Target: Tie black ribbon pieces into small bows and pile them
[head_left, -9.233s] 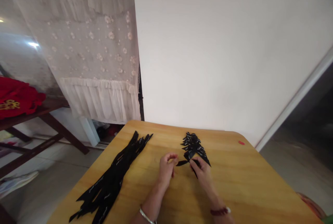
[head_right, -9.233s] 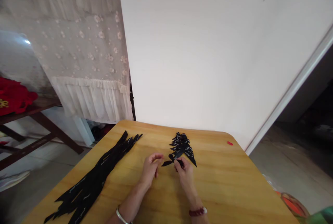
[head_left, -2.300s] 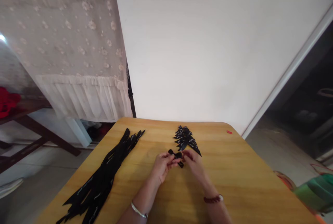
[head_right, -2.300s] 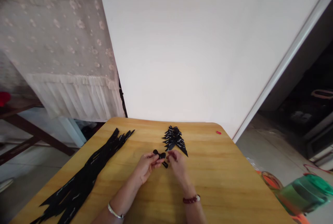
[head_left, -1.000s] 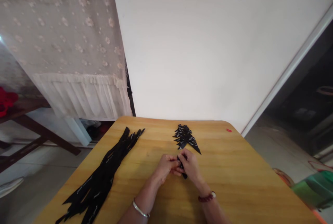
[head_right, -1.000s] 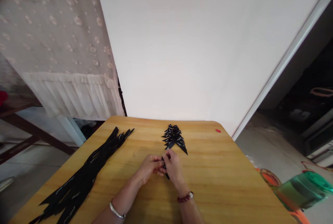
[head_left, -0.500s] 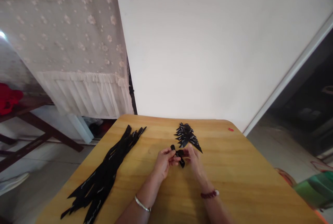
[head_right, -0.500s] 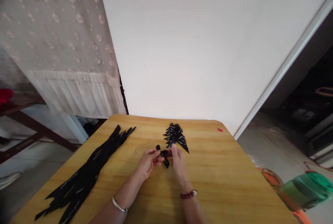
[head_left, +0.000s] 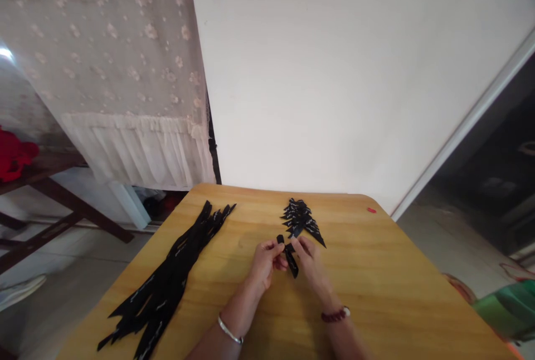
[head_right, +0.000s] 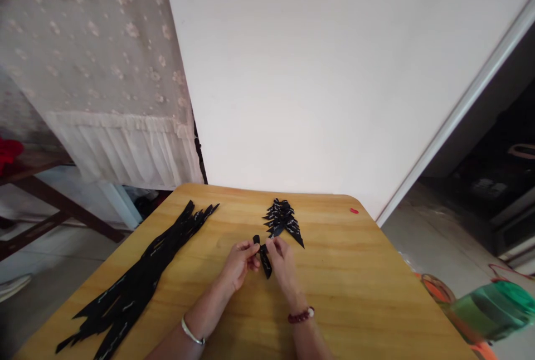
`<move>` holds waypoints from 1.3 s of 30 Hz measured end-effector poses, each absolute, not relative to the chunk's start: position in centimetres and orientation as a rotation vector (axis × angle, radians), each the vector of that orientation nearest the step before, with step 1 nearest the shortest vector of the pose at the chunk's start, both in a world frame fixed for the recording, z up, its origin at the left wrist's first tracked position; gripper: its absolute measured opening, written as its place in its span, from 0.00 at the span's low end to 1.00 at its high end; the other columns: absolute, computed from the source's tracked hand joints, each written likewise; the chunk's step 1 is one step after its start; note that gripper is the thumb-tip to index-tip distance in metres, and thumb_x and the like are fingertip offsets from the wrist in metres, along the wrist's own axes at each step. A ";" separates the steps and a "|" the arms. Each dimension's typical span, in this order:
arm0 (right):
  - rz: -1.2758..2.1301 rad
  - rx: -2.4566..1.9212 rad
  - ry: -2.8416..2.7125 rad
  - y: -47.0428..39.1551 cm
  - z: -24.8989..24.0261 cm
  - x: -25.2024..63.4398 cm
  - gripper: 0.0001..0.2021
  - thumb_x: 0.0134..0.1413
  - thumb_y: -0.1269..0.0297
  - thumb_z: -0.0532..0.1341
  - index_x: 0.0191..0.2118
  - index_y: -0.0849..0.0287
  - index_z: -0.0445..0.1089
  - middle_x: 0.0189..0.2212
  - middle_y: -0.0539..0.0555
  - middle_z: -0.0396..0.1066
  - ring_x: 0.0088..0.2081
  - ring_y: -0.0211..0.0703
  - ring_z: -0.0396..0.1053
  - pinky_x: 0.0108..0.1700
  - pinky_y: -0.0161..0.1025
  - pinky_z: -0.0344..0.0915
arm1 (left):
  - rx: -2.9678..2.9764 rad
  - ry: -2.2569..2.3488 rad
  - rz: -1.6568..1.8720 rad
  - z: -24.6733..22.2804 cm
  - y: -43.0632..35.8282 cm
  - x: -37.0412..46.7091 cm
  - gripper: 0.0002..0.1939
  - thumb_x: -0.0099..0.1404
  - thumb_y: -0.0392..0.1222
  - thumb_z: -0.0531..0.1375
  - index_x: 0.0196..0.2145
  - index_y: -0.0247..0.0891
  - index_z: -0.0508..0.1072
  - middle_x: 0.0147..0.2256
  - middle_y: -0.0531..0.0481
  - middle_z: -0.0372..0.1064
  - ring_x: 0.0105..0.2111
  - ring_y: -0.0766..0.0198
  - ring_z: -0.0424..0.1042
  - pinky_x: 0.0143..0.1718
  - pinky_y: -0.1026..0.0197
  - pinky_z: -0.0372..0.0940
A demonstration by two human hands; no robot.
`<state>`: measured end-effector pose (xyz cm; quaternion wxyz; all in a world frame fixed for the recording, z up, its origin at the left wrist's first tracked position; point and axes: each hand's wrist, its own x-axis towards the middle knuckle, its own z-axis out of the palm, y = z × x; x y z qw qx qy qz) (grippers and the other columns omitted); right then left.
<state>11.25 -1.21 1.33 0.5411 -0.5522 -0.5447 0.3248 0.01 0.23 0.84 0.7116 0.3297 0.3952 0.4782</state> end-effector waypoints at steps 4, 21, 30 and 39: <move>0.816 -1.252 -1.308 -1.3 1.5 11.4 0.14 0.45 0.54 0.55 0.21 0.60 0.62 0.18 0.48 0.61 0.22 0.37 0.59 0.24 0.33 0.57 | 0.709 0.863 1.044 1.1 0.1 0.0 0.14 0.43 0.46 0.63 0.20 0.32 0.66 0.15 0.54 0.64 0.11 0.71 0.61 0.10 0.69 0.54; 0.730 -1.353 -1.313 -1.1 1.1 11.7 0.16 0.46 0.51 0.54 0.19 0.59 0.63 0.17 0.50 0.64 0.21 0.39 0.61 0.23 0.34 0.57 | 0.862 0.894 0.961 0.7 0.5 -0.2 0.12 0.42 0.42 0.63 0.21 0.32 0.66 0.16 0.54 0.64 0.08 0.74 0.58 0.07 0.71 0.50; 1.013 -1.278 -1.250 -1.3 1.5 11.8 0.16 0.41 0.51 0.57 0.17 0.59 0.62 0.15 0.48 0.62 0.19 0.38 0.60 0.21 0.34 0.55 | 0.713 0.891 1.071 1.0 0.9 -0.5 0.13 0.41 0.42 0.64 0.17 0.33 0.64 0.09 0.59 0.56 0.07 0.75 0.54 0.08 0.71 0.46; 0.772 -1.353 -1.428 -0.9 0.0 11.5 0.04 0.37 0.68 0.56 0.19 0.58 0.59 0.16 0.47 0.61 0.20 0.36 0.59 0.22 0.33 0.54 | 0.553 0.872 1.098 0.6 1.0 -0.5 0.10 0.42 0.34 0.64 0.22 0.32 0.65 0.14 0.57 0.62 0.11 0.74 0.62 0.08 0.73 0.53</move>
